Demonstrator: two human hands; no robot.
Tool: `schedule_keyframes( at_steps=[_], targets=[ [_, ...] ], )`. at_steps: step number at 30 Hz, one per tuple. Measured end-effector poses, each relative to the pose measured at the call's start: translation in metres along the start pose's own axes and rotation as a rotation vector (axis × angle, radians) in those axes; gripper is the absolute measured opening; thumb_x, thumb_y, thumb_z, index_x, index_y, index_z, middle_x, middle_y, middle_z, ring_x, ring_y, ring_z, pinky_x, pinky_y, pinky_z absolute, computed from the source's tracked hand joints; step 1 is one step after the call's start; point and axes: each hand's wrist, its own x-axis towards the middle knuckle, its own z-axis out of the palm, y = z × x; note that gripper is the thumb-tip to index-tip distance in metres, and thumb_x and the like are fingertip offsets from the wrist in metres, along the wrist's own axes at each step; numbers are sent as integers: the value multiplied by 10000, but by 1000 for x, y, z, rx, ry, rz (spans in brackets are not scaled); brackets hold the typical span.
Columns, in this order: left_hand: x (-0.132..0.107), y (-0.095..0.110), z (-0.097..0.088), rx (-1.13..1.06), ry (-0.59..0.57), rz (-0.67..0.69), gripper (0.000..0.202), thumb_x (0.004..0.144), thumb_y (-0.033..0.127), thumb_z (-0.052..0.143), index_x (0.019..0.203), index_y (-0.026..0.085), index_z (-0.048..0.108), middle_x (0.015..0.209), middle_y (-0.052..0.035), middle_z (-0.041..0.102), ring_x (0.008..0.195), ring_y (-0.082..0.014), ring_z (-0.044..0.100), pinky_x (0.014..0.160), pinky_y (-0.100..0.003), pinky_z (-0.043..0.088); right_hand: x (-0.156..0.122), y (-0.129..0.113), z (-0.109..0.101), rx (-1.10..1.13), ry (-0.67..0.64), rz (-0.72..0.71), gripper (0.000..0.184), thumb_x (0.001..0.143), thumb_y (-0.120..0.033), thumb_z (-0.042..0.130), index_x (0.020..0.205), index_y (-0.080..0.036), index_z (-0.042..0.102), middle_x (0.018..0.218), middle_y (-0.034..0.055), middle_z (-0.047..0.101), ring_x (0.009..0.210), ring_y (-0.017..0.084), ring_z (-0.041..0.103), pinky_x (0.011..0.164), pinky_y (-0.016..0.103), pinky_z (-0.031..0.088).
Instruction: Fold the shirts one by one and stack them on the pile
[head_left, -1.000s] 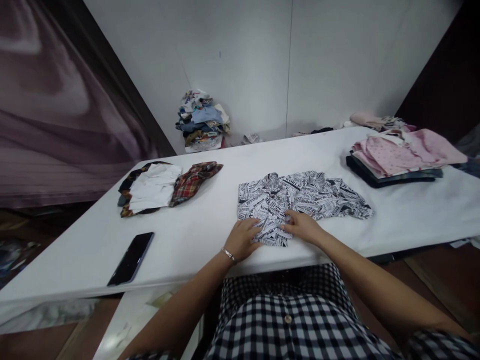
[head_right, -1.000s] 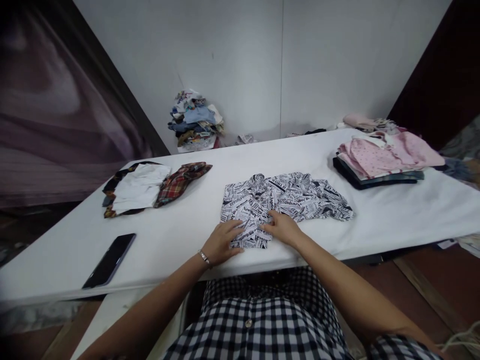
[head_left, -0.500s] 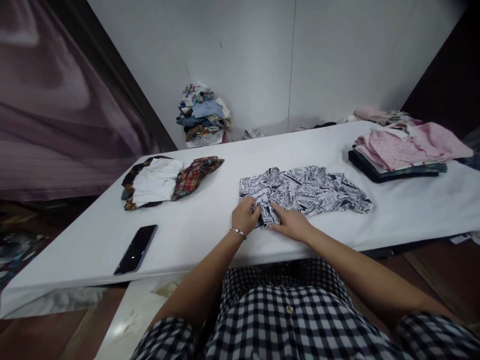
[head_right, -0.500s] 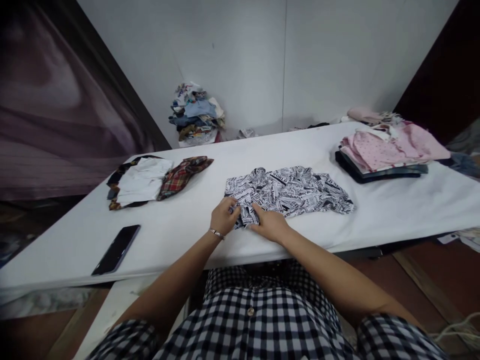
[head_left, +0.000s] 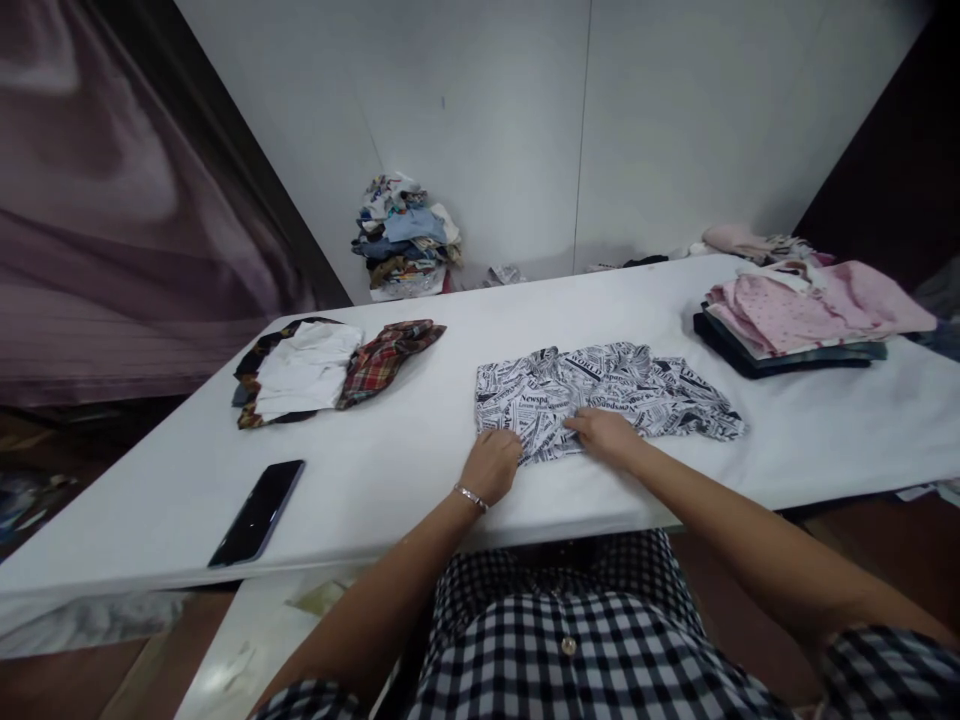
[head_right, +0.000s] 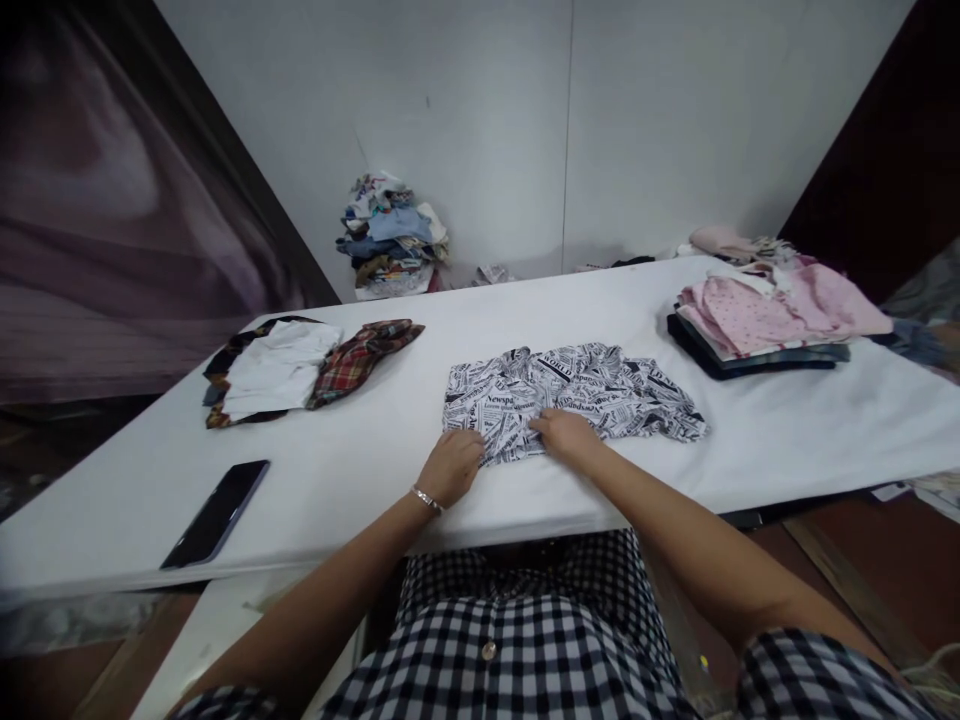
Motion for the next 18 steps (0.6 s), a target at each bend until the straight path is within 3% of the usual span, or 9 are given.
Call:
schedule_keyframes(
  at_steps=[3, 7, 9, 11, 13, 16, 18],
  targets=[
    [-7, -1, -1, -68, 39, 3, 207, 779, 34, 491, 846, 185, 615, 1003, -60, 666, 1020, -188, 570, 931, -388, 414, -10, 1, 6, 43, 2, 12, 388, 868, -191, 405, 1157, -256, 654, 1026, 71, 659, 881, 203, 606, 645, 259, 379],
    [-1, -4, -11, -201, 114, -49, 172, 786, 165, 567, 944, 199, 625, 1078, -59, 671, 1029, -191, 585, 943, -391, 427, -12, 4, -10, 174, 9, -5, 285, 852, -247, 460, 983, -252, 713, 927, 37, 684, 821, 181, 609, 660, 253, 381],
    [14, -7, -15, -206, 152, -96, 263, 841, 288, 550, 1080, 197, 610, 1213, -84, 628, 1146, -212, 541, 1006, -417, 394, -7, 4, -20, 243, 116, 48, 291, 880, -311, 448, 990, -241, 707, 932, 41, 678, 814, 178, 607, 665, 256, 397],
    [33, -9, -14, -155, 150, -176, 389, 895, 377, 474, 1225, 186, 552, 1369, -110, 520, 1289, -238, 430, 1080, -455, 319, 3, 3, -23, 287, 280, 83, 360, 911, -358, 410, 1135, -219, 654, 1054, 70, 655, 913, 193, 599, 716, 273, 426],
    [51, -9, -6, -85, 77, -252, 512, 912, 455, 418, 1338, 176, 466, 1478, -125, 387, 1382, -267, 300, 1122, -497, 236, 13, 2, -19, 287, 343, 5, 407, 907, -358, 426, 1232, -183, 597, 1183, 108, 611, 1058, 219, 560, 827, 309, 438],
    [65, -6, 15, -17, -95, -224, 665, 881, 581, 393, 1422, 194, 366, 1533, -116, 287, 1423, -294, 196, 1137, -547, 155, 28, 3, -9, 259, 204, -165, 360, 865, -297, 489, 1159, -158, 644, 1172, 124, 625, 1094, 229, 554, 935, 343, 415],
    [65, -3, 29, 5, -159, -184, 713, 870, 630, 359, 1443, 208, 333, 1544, -109, 264, 1429, -294, 173, 1137, -561, 132, 40, 9, -10, 283, 185, -146, 310, 870, -269, 475, 1079, -172, 681, 1112, 102, 657, 1050, 211, 582, 936, 330, 424]
  ],
)
